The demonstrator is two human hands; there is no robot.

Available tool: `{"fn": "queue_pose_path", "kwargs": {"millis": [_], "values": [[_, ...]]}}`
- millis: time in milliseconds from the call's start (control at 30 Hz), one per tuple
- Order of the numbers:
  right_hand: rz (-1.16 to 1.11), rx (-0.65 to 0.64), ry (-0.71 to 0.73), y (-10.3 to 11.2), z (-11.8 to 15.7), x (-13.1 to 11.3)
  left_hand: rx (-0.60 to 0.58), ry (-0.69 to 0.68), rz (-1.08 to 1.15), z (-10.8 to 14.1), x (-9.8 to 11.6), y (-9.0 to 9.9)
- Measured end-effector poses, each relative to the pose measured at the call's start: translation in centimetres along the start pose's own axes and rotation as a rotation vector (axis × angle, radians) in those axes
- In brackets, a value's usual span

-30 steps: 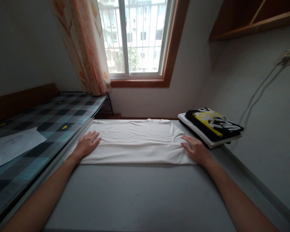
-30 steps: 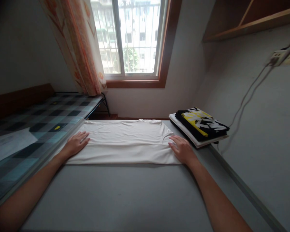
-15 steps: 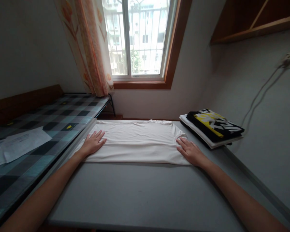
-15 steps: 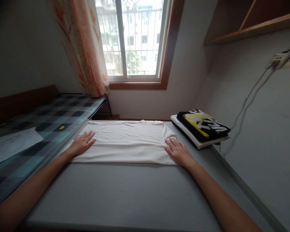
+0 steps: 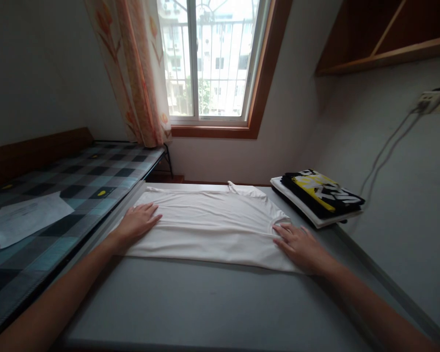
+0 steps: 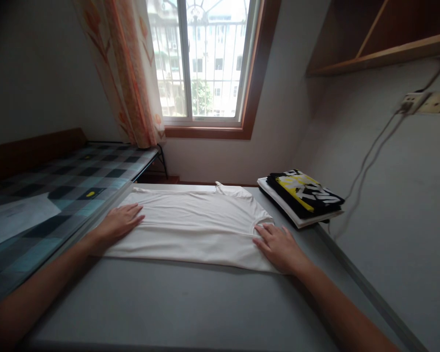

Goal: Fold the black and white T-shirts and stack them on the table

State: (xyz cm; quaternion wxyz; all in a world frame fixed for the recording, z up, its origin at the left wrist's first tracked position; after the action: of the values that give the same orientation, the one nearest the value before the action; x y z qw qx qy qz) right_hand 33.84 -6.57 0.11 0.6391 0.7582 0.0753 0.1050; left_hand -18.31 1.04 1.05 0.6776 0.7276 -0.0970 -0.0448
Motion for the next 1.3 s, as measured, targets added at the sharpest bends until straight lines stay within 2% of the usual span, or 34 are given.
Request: {"fn": "queue_pose_path", "kwargs": {"millis": [133,233,400,567,800,967,1133,1300], "values": [[-0.052,0.057,0.007,2.6,-4.2,0.1,0.122,-0.054,0.025,-2.0,2.5,0.9],[-0.136,0.111,-0.038,3.3,-8.7,0.4,0.192,-0.066,0.043,-4.0,4.3,0.6],[-0.205,0.075,-0.145,1.6,-15.5,1.5,0.221,-0.094,0.121,-6.5,5.6,-0.9],[-0.180,0.031,-0.183,-0.5,-19.8,2.3,0.237,-0.101,0.163,-6.8,5.3,-1.5],[-0.185,-0.078,-0.371,-3.2,-22.7,1.7,0.282,-0.096,0.170,-6.9,5.2,-1.7],[-0.284,-0.134,-0.481,-3.9,-24.4,1.5,0.296,-0.090,0.169,-6.9,5.2,-1.6],[-0.300,-0.133,-0.540,-3.9,-25.4,1.3,0.296,-0.071,0.180,-6.7,5.3,-1.2],[-0.344,-0.038,-0.514,-3.4,-25.0,1.4,0.299,-0.067,0.188,-6.7,5.3,-1.2]]}}
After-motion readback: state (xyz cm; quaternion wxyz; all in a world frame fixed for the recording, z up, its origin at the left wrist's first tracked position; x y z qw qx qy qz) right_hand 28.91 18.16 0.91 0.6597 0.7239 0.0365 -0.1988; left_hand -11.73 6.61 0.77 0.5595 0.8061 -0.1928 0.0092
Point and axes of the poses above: each hand's wrist, its own z-axis away from the middle knuckle, its own y-axis out of the back of the hand, x = y × z, the point moved 6 cm from there along -z, towards the middle knuckle, and after that the axes turned 4 degrees about z, right-handed, at the moved point
